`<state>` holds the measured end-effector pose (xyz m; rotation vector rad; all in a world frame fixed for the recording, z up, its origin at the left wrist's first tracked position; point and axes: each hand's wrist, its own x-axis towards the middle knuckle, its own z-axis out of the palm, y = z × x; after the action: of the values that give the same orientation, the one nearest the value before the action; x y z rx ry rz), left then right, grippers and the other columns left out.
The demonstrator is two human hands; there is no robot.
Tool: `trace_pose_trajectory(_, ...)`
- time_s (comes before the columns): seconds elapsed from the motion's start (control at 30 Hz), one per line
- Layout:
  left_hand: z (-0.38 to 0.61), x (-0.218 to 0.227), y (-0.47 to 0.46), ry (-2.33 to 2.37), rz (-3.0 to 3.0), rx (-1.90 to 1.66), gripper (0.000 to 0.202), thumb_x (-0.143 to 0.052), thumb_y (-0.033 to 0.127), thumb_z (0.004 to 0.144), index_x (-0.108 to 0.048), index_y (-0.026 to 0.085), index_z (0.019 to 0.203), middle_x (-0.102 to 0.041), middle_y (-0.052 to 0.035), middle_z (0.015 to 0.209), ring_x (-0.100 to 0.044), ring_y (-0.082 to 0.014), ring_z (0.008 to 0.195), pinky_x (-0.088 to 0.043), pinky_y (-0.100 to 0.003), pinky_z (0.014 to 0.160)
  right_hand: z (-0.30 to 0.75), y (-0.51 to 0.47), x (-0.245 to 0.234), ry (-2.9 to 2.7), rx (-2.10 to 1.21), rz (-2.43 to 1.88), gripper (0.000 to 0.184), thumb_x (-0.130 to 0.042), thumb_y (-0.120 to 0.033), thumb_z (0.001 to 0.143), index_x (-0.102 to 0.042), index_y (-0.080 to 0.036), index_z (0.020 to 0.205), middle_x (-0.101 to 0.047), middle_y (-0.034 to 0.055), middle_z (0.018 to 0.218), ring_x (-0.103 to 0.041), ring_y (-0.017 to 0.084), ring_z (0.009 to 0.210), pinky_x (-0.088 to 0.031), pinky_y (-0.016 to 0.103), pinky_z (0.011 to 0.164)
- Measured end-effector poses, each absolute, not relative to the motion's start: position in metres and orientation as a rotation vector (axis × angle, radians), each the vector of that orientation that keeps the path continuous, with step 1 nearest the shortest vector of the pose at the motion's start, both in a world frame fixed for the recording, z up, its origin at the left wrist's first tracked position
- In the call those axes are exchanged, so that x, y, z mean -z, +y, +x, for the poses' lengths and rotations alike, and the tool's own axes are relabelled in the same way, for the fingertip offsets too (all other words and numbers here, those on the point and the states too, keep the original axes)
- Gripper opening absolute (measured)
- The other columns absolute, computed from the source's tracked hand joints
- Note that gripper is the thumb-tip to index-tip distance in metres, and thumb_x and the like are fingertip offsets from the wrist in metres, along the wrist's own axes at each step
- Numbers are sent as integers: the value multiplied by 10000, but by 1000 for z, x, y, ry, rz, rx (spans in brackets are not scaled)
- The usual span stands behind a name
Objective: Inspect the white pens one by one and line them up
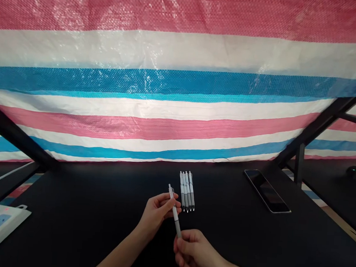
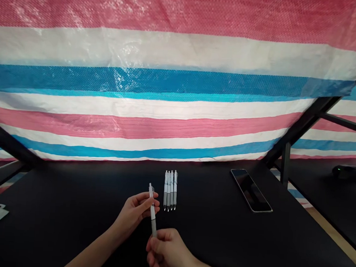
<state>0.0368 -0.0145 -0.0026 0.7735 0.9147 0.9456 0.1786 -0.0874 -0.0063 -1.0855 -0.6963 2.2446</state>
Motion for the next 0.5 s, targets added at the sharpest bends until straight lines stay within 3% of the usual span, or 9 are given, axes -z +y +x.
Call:
trace_pose_trajectory(0.07,36,1,-13,901,772,-947,304,-756,299,667,-680,110,892,-707,-68,723,-670,-159,645,-534,-257,639,179,-87,8,-684,-2231,-959,355,-662,-443,710,-539,-117,782,-569,4,553,-479,66,378,-297,168,369)
trace_pose_trajectory(0.17,33,0,-9,882,752,-965,326,-756,301,669,-678,117,926,-701,-59,731,-663,-146,649,-525,-241,642,180,-83,8,-541,-2254,-800,387,-613,-434,763,-567,-94,943,-643,88,791,-618,136,637,-431,233,561)
trace_pose_trajectory(0.33,31,1,-6,858,744,-946,339,-748,296,680,-673,120,960,-695,-58,752,-659,-150,664,-518,-252,667,187,-75,6,-464,-2362,-722,257,-626,-313,771,-574,-96,899,-637,78,790,-626,161,718,-429,326,737)
trace_pose_trajectory(0.5,30,-3,-7,883,729,-932,331,-738,282,695,-671,117,974,-692,-67,768,-653,-151,677,-514,-254,678,191,-74,8,-486,-2407,-709,335,-586,-362,802,-563,-88,992,-646,121,901,-637,202,822,-412,338,770)
